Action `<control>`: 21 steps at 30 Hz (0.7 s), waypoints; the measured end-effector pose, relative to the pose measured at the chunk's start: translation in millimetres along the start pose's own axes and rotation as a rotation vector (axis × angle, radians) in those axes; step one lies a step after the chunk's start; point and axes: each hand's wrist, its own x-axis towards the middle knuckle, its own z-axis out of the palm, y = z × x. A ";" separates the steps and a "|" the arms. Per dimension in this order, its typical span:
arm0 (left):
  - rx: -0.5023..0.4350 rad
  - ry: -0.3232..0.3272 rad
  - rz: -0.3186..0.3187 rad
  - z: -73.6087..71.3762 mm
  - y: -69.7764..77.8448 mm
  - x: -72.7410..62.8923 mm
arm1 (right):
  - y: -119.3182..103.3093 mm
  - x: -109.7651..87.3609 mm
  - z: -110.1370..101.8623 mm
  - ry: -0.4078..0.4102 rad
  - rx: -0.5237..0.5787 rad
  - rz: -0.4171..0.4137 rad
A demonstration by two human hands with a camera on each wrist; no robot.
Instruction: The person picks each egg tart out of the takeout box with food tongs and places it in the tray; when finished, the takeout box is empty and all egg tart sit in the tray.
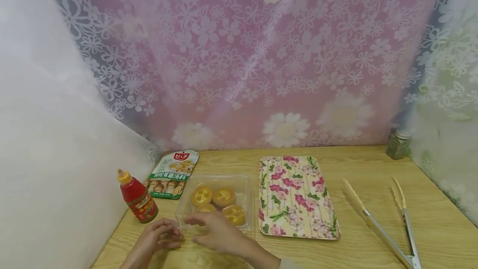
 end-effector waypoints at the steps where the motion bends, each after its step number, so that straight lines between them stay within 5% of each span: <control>1: -0.002 -0.004 -0.003 0.4 0.4 0.4 | 0.2 0.7 1.0 -0.003 0.000 0.012; 11: -0.008 -0.044 -0.014 3.0 4.9 6.0 | 4.2 8.7 9.5 -0.039 -0.068 0.076; 21: 0.013 -0.053 -0.012 5.6 6.9 13.8 | 6.6 14.2 13.6 -0.006 -0.383 -0.032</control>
